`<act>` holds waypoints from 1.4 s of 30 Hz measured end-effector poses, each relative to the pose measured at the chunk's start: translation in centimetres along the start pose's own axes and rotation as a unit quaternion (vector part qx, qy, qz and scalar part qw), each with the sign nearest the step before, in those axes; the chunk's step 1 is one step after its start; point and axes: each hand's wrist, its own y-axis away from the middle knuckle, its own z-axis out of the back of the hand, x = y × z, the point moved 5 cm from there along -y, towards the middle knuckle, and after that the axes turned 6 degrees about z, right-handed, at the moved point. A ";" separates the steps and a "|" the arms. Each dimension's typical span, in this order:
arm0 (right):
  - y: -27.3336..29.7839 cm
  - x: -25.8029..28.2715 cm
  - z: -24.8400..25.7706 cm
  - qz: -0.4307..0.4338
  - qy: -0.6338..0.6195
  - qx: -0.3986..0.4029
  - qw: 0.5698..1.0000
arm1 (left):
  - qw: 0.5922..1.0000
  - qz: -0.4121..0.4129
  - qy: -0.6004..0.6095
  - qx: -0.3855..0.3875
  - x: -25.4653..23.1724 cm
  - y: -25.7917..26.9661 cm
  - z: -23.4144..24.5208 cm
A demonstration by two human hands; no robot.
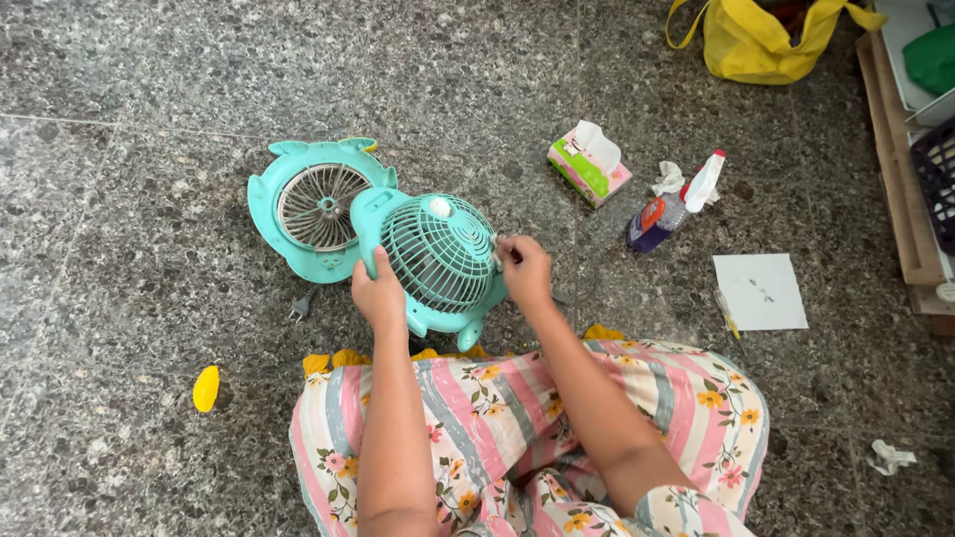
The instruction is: The person disassembles a small teal electric fan, sprays the components with a cleaning solution, and wipes the fan blades and grille with a tissue. The person reassembles the fan and continues wiping the exterior.
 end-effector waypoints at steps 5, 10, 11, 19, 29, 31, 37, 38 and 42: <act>0.5 0.1 -0.9 0.029 -0.061 0.019 0.998 | 1.000 -0.006 -0.016 0.014 0.2 -0.7 -0.3; -0.4 -1.5 0.1 0.014 -0.054 0.021 0.998 | 0.997 -0.071 -0.019 0.003 1.1 -1.3 -0.8; -0.7 -1.9 0.3 0.006 -0.038 0.027 0.999 | 0.998 -0.066 -0.015 -0.001 1.3 -1.4 -1.0; -0.2 -1.7 -0.3 0.023 -0.151 0.143 0.978 | 1.000 -0.004 0.003 0.017 2.6 -2.2 -1.5; 1.6 2.9 2.9 0.103 0.076 -0.028 0.991 | 0.940 0.264 0.210 0.051 7.8 -4.4 -3.7; 3.4 4.9 2.0 0.267 0.186 -0.025 0.945 | 0.945 0.255 0.200 0.039 8.4 -4.5 -3.8; 3.3 0.3 0.6 0.070 0.147 0.090 0.983 | 0.961 0.197 0.195 0.016 8.0 -3.5 -4.0; 3.5 -0.6 0.6 0.064 0.163 0.108 0.979 | 0.961 0.196 0.193 0.013 7.8 -3.3 -4.1; 4.4 -5.2 0.3 -0.068 0.100 0.148 0.982 | 0.972 0.173 0.160 -0.011 6.9 -2.2 -4.2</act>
